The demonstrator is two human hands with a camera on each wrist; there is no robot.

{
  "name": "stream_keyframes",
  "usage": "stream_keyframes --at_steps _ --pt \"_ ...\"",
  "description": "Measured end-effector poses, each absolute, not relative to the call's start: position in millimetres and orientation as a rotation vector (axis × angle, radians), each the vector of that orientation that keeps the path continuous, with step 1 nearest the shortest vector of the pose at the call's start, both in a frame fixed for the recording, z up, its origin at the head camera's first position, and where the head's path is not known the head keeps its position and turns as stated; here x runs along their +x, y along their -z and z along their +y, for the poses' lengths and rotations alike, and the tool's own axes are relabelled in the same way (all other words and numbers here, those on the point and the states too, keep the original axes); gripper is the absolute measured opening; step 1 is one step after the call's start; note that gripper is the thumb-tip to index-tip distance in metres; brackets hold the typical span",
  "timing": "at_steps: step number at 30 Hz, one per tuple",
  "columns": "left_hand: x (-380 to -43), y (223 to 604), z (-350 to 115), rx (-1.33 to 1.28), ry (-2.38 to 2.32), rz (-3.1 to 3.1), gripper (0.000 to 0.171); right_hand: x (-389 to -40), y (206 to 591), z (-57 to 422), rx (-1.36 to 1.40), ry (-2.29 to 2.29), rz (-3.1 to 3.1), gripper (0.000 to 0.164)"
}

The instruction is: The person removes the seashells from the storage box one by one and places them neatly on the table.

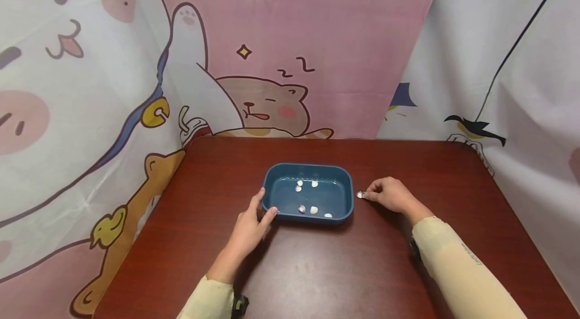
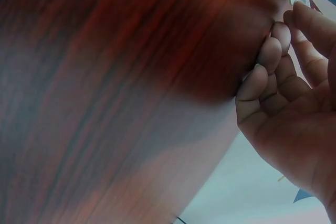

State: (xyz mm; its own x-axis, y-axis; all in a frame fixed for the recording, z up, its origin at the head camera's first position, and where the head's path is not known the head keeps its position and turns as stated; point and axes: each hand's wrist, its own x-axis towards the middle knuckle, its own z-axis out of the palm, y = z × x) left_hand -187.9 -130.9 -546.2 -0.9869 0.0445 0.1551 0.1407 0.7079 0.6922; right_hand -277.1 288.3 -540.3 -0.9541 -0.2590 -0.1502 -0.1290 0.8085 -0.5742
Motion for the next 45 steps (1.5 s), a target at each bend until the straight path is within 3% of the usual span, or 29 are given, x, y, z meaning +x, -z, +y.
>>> stream_keyframes --at_steps 16,29,35,42,45 --pt "-184 538 -126 -0.136 1.123 -2.792 0.07 -278 539 288 -0.314 0.839 2.762 0.017" --pt "-202 589 -137 -0.217 1.038 -2.711 0.075 -279 538 289 -0.249 0.804 2.764 0.017" --pt "-189 556 -131 -0.19 1.123 -2.729 0.069 -278 540 287 -0.244 0.805 2.767 0.019" --pt "-193 567 -132 -0.164 1.13 -2.729 0.074 -277 540 287 -0.259 0.813 2.773 0.02" --pt "-184 546 -129 -0.164 1.146 -2.738 0.071 -278 540 287 -0.252 0.814 2.773 0.02"
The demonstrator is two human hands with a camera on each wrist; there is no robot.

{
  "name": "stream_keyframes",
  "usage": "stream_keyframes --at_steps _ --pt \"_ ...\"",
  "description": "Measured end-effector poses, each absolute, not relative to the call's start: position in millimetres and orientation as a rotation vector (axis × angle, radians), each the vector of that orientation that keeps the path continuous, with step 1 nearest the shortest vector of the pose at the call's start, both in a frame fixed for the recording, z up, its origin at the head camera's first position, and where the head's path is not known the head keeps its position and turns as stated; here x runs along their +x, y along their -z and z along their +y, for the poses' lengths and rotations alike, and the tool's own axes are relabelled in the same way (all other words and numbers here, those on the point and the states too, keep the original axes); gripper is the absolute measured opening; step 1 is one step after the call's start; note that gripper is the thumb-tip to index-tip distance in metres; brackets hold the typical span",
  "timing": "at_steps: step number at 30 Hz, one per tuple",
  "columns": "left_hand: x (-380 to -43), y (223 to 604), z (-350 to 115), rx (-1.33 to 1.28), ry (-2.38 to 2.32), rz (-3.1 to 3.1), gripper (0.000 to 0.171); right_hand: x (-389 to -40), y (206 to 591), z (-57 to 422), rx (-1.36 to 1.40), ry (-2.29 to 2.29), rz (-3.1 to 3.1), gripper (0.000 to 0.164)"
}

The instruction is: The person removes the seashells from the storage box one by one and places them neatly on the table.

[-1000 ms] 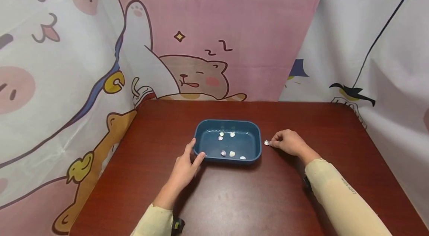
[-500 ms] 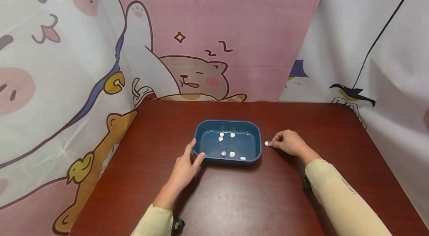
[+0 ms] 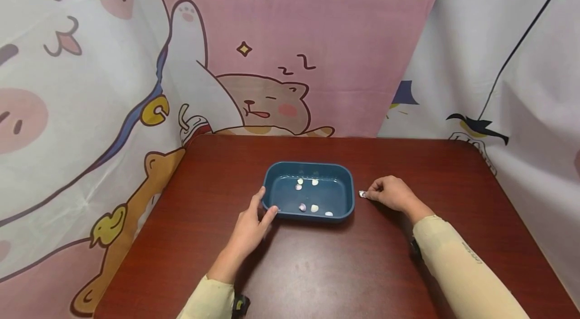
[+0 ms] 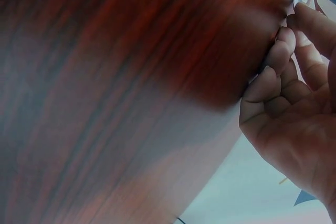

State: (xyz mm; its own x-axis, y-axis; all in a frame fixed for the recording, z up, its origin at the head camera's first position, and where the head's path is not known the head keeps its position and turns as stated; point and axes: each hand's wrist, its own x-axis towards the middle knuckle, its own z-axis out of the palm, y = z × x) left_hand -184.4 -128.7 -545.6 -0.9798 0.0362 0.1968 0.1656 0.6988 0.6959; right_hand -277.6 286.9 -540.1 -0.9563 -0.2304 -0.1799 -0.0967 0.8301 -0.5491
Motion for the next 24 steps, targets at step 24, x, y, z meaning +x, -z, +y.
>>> stream_keyframes --at_steps 24 --pt "-184.6 537.4 -125.7 -0.108 1.119 -2.822 0.069 -277.2 541.4 286.5 -0.22 0.833 2.759 0.02"
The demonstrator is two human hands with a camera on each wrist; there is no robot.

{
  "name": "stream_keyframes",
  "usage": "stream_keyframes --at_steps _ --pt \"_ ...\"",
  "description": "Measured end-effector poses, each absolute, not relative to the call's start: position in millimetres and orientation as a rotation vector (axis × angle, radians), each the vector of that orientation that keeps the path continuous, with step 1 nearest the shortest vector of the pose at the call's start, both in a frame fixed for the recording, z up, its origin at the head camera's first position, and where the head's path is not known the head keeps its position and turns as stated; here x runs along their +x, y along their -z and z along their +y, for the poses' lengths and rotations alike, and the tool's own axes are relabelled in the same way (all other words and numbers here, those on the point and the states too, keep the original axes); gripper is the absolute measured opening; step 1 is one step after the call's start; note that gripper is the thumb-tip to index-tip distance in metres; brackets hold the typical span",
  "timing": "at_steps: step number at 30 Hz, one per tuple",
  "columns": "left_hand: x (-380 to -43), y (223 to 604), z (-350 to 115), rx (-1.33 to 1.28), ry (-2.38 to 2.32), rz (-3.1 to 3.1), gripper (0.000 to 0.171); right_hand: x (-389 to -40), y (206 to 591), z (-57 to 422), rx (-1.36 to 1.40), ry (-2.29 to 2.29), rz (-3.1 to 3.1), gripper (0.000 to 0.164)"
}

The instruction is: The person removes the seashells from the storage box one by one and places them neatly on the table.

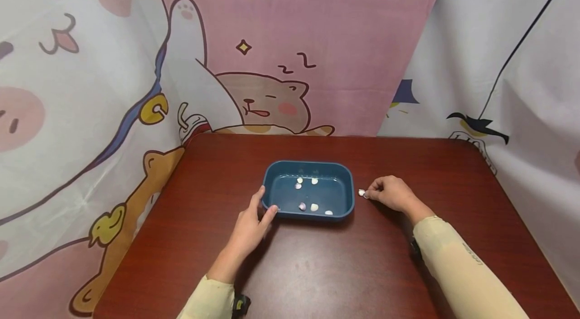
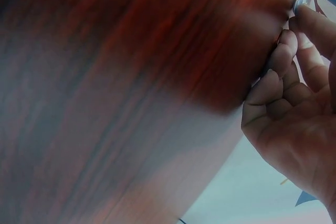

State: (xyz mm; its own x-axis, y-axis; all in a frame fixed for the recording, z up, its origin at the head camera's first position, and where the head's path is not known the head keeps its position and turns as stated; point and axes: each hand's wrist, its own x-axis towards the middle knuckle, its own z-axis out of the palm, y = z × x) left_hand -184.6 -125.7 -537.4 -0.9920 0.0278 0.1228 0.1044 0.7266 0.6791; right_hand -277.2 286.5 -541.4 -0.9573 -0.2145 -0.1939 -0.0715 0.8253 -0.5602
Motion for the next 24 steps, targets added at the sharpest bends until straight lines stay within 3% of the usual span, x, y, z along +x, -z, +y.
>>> stream_keyframes --at_steps 16,24 --pt "-183 538 -126 -0.127 1.12 -2.781 0.069 -279 541 286 -0.22 0.843 2.753 0.02" --pt "-189 562 -129 -0.189 1.128 -2.678 0.071 -280 543 287 -0.229 0.844 2.759 0.018"
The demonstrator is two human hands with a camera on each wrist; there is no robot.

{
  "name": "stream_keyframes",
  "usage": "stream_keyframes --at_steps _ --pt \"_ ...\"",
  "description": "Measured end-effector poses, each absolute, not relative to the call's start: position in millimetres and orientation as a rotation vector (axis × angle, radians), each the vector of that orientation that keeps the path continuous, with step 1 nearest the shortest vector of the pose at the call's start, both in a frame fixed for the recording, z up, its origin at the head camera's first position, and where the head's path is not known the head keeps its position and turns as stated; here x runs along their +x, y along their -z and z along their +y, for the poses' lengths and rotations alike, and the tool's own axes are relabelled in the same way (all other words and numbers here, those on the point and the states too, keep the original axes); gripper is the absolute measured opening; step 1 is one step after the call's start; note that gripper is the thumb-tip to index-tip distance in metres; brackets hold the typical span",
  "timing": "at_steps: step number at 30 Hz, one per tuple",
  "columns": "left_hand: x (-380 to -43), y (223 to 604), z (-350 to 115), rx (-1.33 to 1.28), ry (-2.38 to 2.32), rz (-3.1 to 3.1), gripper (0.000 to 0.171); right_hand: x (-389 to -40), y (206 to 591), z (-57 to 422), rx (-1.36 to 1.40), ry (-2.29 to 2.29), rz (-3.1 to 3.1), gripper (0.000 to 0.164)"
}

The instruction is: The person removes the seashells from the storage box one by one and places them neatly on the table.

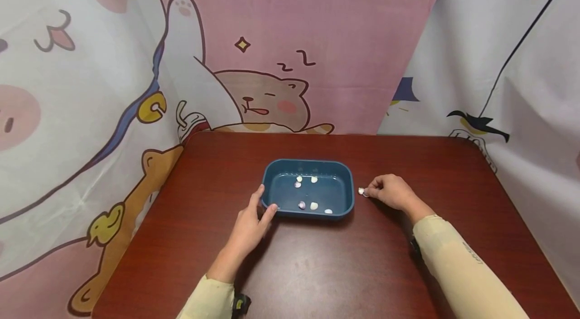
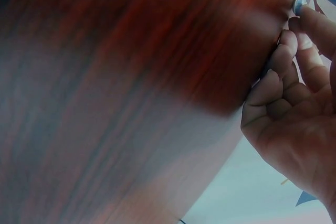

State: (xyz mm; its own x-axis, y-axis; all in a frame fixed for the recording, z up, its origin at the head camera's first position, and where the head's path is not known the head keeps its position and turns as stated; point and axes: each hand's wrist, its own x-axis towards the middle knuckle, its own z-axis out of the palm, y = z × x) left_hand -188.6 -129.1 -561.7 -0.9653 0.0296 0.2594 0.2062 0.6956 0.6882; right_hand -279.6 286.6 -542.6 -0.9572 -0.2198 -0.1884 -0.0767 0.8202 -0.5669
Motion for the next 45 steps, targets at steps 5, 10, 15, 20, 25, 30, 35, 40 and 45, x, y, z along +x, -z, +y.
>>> stream_keyframes --at_steps 5,10,15,20,25,30,35,40,45 --pt "-186 550 -127 -0.14 1.126 -2.762 0.07 -279 543 286 -0.22 0.838 2.758 0.019" --pt "-185 539 -125 -0.104 1.111 -2.84 0.07 -279 542 287 -0.226 0.842 2.767 0.019" --pt "-185 538 -126 -0.106 1.129 -2.831 0.07 -281 543 288 -0.22 0.844 2.759 0.019" --pt "-184 539 -126 -0.1 1.129 -2.836 0.07 -281 543 290 -0.224 0.847 2.748 0.02" --pt "-183 538 -126 -0.097 1.133 -2.839 0.07 -283 543 289 -0.221 0.852 2.749 0.018" --pt "-184 538 -126 -0.1 1.135 -2.838 0.071 -283 542 289 -0.204 0.847 2.761 0.019" --pt "-185 537 -126 -0.103 1.13 -2.832 0.071 -282 539 289 -0.2 0.843 2.775 0.021" --pt "-185 538 -126 -0.103 1.127 -2.833 0.071 -282 539 289 -0.209 0.838 2.776 0.02" --pt "-185 539 -126 -0.105 1.127 -2.833 0.071 -281 536 289 -0.212 0.839 2.768 0.022"
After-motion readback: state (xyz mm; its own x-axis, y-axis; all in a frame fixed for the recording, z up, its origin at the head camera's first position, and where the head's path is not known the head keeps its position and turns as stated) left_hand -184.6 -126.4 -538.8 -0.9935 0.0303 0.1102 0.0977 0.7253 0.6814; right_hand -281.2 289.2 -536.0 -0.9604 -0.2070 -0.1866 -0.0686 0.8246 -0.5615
